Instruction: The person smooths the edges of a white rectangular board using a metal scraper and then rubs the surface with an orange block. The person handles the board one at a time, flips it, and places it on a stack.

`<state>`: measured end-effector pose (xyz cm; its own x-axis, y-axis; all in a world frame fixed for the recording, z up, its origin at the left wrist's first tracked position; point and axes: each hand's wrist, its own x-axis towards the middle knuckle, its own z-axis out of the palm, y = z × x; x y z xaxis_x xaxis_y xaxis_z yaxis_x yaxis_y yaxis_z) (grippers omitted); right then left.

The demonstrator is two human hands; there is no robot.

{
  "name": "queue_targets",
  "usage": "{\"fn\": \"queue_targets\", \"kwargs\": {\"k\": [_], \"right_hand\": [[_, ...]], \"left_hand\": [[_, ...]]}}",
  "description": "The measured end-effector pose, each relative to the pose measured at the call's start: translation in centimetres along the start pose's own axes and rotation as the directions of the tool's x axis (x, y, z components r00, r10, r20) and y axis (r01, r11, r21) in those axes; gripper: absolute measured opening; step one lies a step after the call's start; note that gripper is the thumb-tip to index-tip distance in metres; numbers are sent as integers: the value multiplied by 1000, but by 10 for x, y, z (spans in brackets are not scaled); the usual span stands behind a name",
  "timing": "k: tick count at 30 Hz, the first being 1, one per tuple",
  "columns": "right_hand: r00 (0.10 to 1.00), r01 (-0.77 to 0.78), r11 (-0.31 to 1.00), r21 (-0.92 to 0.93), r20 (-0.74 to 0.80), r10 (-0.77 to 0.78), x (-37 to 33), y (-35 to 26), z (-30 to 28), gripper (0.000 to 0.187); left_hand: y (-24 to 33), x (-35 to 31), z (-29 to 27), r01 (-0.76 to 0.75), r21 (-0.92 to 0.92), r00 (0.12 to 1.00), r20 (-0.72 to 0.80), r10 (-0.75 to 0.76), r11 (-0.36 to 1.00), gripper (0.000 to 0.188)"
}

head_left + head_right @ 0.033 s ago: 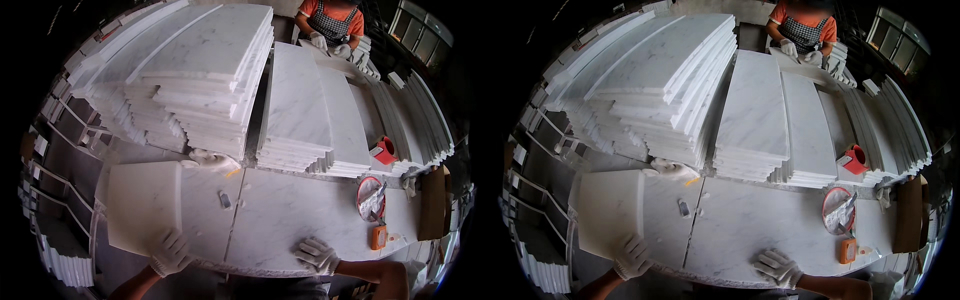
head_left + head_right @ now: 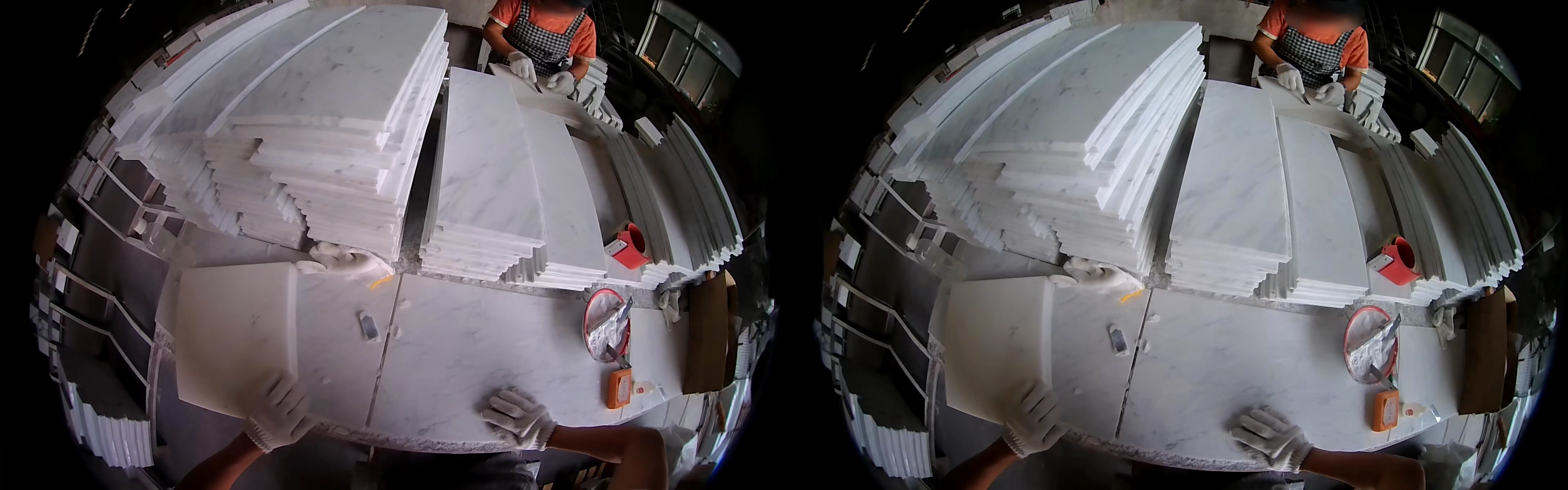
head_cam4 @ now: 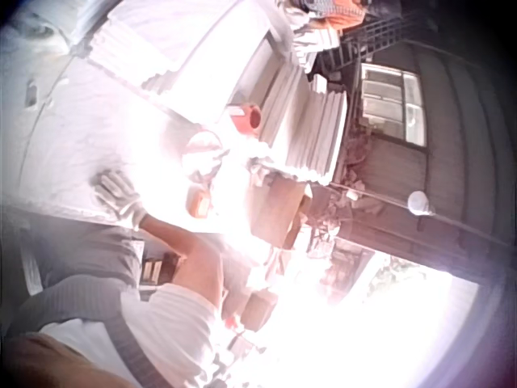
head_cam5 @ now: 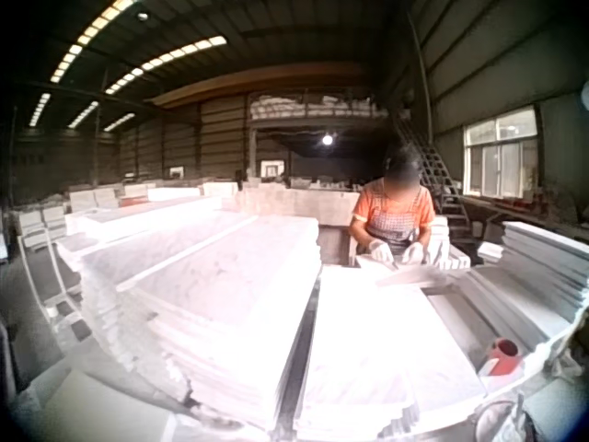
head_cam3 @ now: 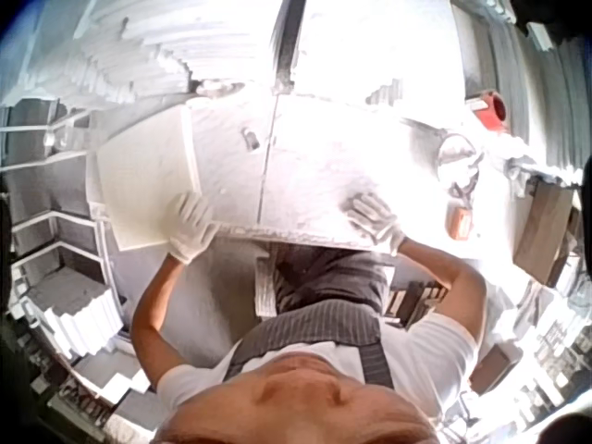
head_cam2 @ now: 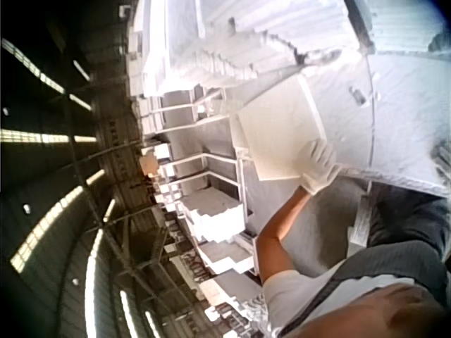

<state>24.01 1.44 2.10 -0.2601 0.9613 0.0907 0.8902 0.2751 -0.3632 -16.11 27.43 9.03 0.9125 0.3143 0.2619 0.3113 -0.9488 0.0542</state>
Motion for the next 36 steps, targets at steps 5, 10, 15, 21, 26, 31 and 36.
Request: {"fn": "queue_targets", "kwargs": {"k": [5, 10, 15, 21, 26, 31, 36], "right_hand": [[1000, -6, 1000, -3, -2, 6, 1, 0, -5, 38], [1000, -13, 1000, -6, 23, 13, 3, 0, -10, 38], [999, -21, 999, 34, 38, 19, -1, 5, -2, 40], [998, 16, 997, 75, -54, -12, 23, -1, -30, 34], [998, 58, 988, 145, -17, -56, 42, -2, -49, 36], [997, 70, 981, 179, 1, -71, 43, 4, -53, 39], [985, 2, 977, 215, -172, 36, 7, 13, 0, 45]], "left_hand": [[2, 3, -4, 45, -35, 998, 52, -43, 998, 28], [0, 6, -5, 57, -12, 995, 81, -55, 998, 30], [0, -3, 1, 60, 26, 995, 74, -62, 998, 30], [-1, -7, 9, 61, 70, 994, 91, -68, 996, 24], [2, -14, 8, 105, 82, 981, 157, -117, 991, 19], [-1, -5, 12, 111, 50, 982, 147, -117, 993, 23], [1, 7, 7, 138, 64, 962, 228, -149, 988, 25]]}}
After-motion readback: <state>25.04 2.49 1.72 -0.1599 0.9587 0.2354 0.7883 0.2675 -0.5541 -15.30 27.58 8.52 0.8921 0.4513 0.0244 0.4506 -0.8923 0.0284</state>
